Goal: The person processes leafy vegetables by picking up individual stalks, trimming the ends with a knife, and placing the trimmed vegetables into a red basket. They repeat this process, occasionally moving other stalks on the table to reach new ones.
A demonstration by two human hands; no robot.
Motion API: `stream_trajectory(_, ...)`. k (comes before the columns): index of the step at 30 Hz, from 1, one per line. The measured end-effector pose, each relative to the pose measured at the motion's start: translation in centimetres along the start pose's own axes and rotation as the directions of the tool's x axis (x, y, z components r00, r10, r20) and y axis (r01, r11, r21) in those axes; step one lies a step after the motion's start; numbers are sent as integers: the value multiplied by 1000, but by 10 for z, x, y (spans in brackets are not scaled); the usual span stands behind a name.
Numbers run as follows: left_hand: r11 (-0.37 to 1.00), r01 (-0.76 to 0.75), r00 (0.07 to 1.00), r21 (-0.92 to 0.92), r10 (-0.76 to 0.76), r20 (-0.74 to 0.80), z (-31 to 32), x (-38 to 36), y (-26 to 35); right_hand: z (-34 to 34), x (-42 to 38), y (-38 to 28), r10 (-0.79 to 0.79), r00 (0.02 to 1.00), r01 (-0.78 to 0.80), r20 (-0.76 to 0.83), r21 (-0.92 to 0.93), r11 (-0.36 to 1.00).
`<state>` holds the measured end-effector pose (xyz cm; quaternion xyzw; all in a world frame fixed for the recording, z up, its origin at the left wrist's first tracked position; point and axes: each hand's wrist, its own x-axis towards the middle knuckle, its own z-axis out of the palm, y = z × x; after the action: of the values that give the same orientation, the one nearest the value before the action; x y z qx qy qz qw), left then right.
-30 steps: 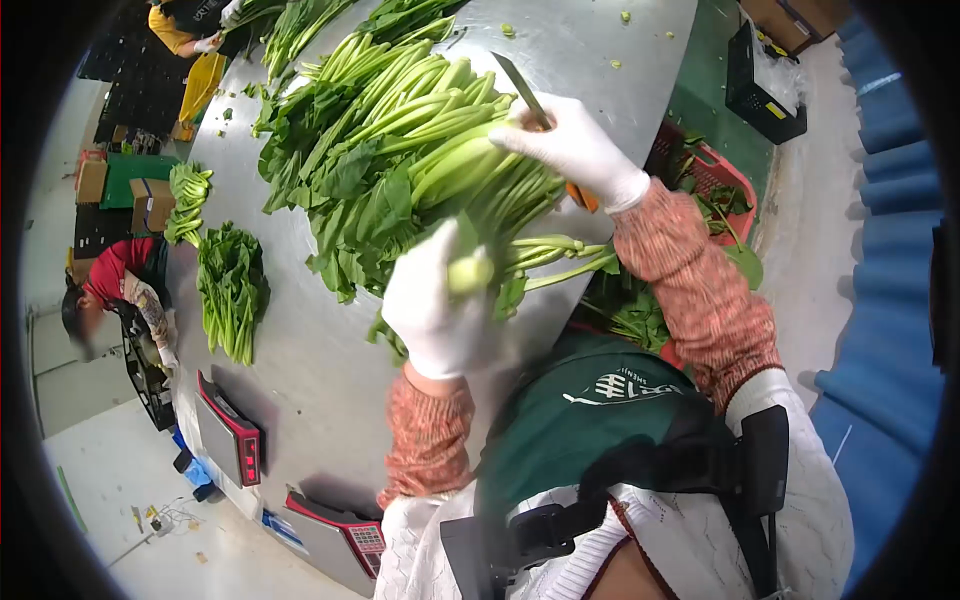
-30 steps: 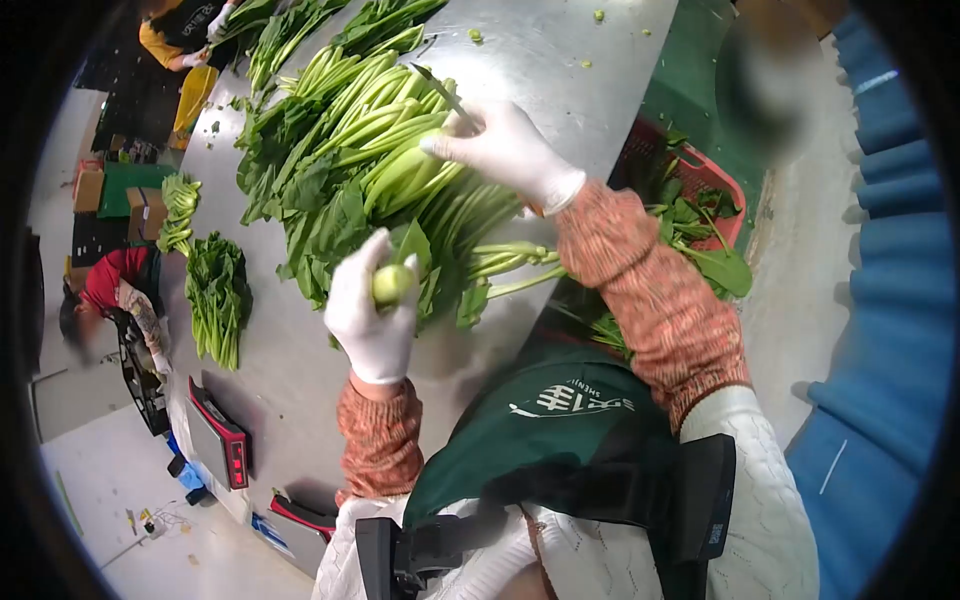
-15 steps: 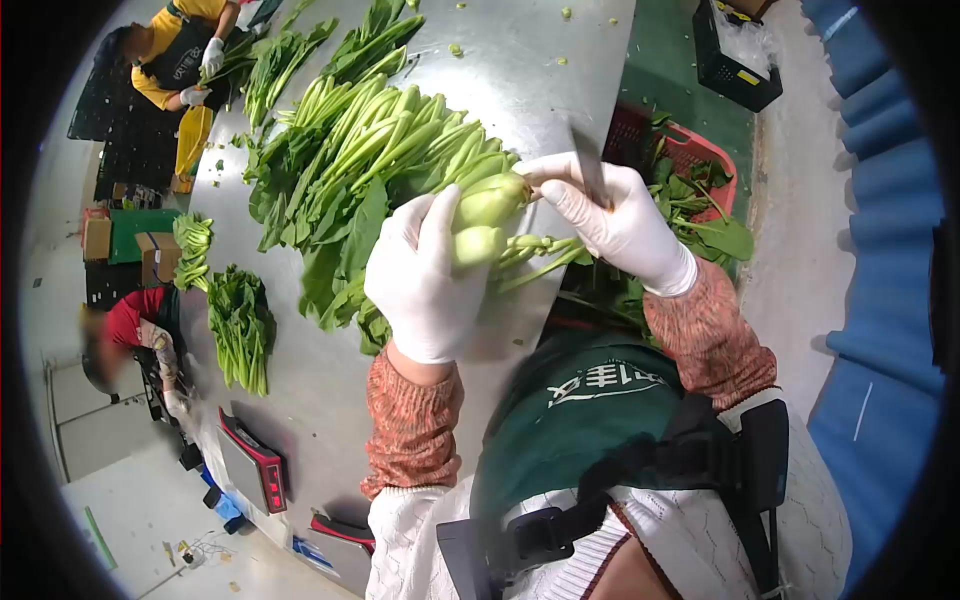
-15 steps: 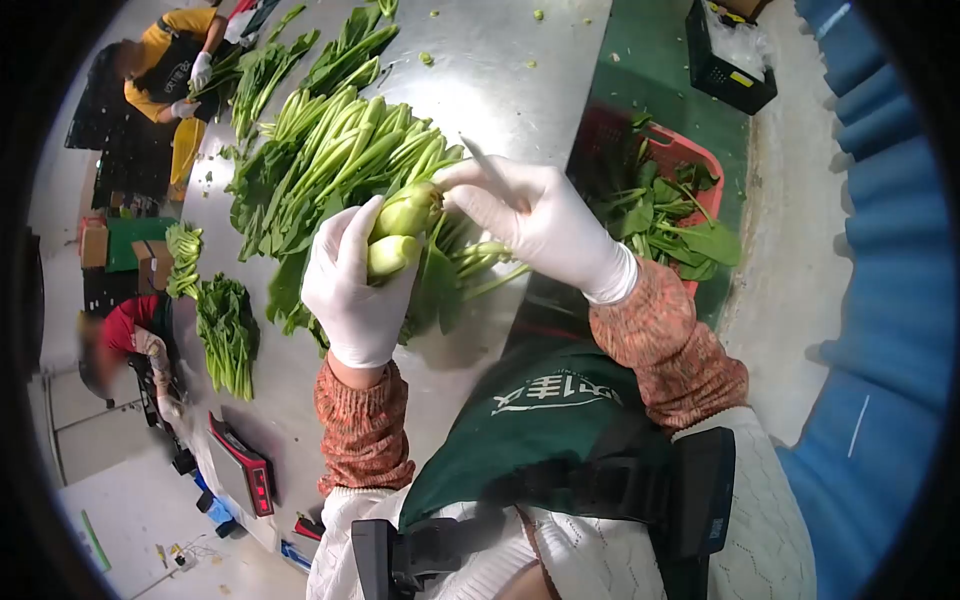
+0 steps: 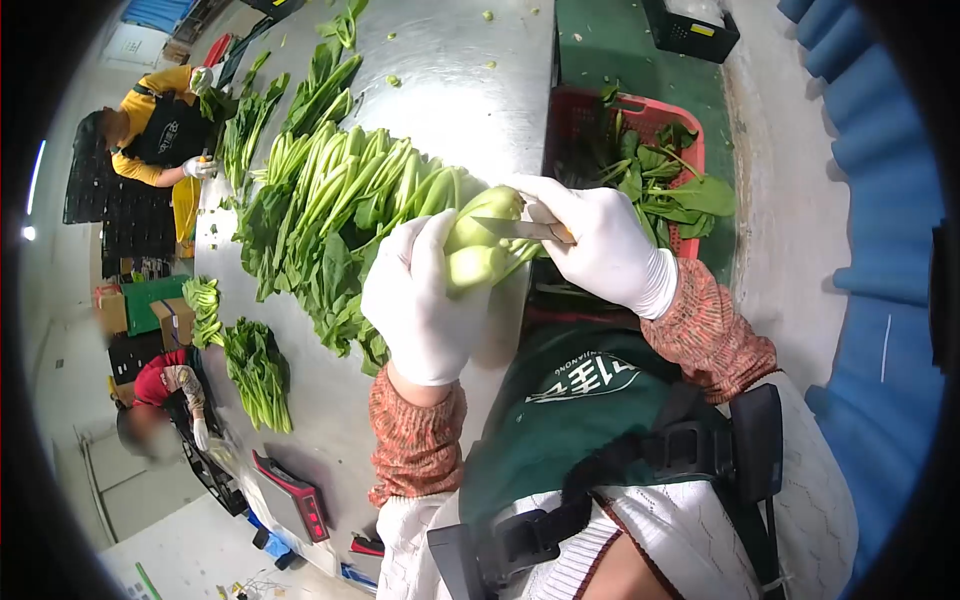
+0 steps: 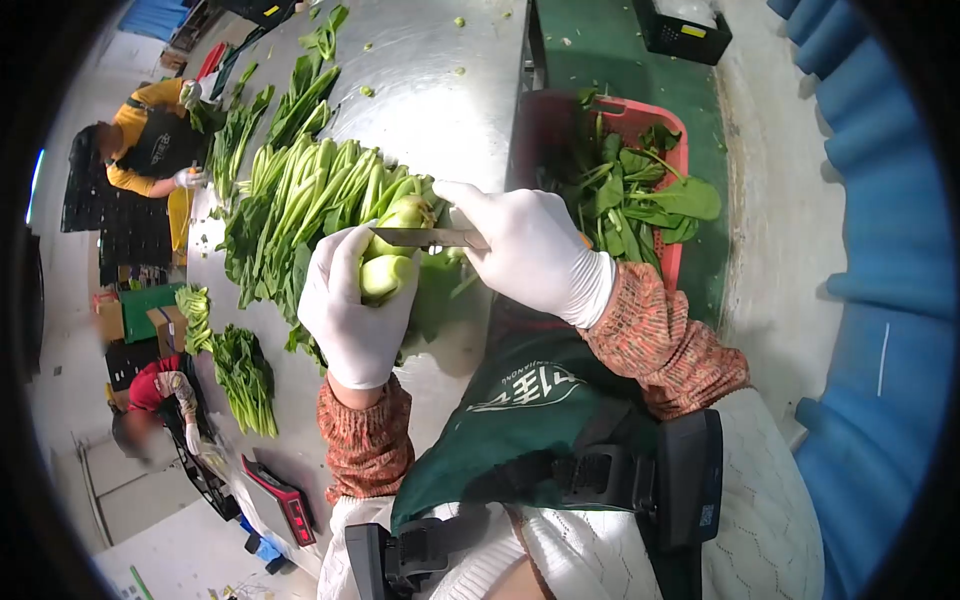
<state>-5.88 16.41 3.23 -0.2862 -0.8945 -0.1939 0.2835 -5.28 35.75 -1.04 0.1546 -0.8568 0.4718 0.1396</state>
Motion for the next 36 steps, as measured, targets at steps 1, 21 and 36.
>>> stream_trajectory(1,1000,-5,1000,6,5,6,1,2,2,0,-2,3,10,1000,-11,-13,-9,1000)
stream_trajectory(21,592,558,818,-581,-274,506,10,22,8,-33,3,6,-14,998,-19,55,567,823)
stream_trajectory(36,87,643,735,-761,-352,580,-32,36,-31,-46,17,33,19,973,-17,-232,10,1000)
